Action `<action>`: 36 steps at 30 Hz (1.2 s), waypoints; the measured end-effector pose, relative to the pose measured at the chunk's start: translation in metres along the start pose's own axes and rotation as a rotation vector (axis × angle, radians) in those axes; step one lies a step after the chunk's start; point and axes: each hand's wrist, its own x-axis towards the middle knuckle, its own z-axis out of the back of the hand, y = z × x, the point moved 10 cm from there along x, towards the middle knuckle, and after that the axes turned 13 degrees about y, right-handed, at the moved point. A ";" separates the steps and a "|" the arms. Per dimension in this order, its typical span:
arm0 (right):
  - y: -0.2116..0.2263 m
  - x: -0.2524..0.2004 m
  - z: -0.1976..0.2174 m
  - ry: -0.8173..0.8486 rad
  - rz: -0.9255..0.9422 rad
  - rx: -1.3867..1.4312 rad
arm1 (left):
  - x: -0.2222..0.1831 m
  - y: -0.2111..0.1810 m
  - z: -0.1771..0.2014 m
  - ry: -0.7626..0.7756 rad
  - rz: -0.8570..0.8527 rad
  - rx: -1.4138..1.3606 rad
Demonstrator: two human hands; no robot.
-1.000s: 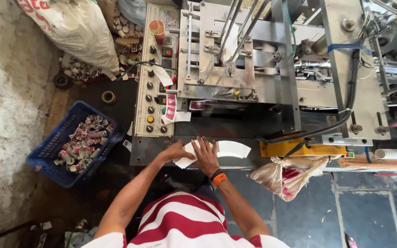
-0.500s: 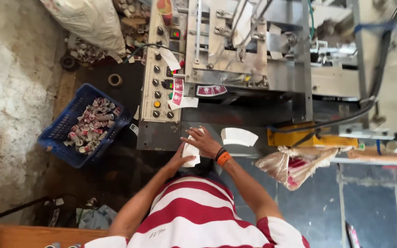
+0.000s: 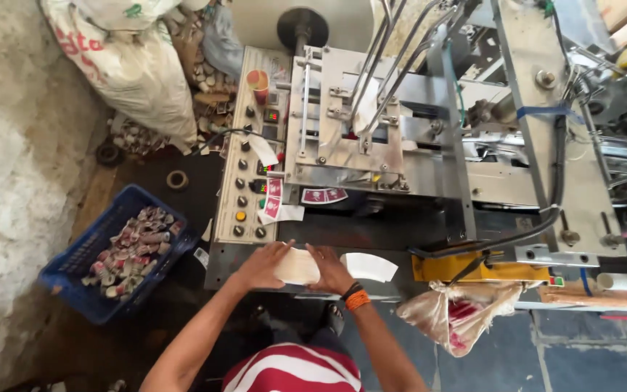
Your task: Manually load paper blanks and manage finished paper cups on an industrial manufacturing machine.
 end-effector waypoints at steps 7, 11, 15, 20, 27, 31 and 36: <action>-0.033 -0.028 -0.019 -0.281 -0.076 0.356 | 0.015 0.047 -0.031 0.100 0.107 -0.034; -0.026 -0.038 -0.034 -0.307 -0.175 0.435 | 0.005 0.054 -0.052 0.097 0.094 -0.237; -0.011 -0.041 -0.033 -0.456 -0.223 0.833 | 0.003 0.048 -0.057 -0.146 0.070 -0.581; -0.011 -0.037 -0.042 -0.542 -0.208 0.657 | -0.010 0.079 -0.080 -0.427 0.265 -0.941; -0.004 -0.032 -0.038 -0.543 -0.195 1.061 | -0.014 0.063 -0.068 -0.471 0.236 -0.676; 0.000 -0.039 -0.030 -0.569 -0.207 0.517 | -0.021 0.057 -0.068 -0.400 0.256 -0.679; -0.007 -0.030 -0.022 -0.529 -0.296 0.416 | -0.009 0.029 -0.041 -0.331 0.075 -0.322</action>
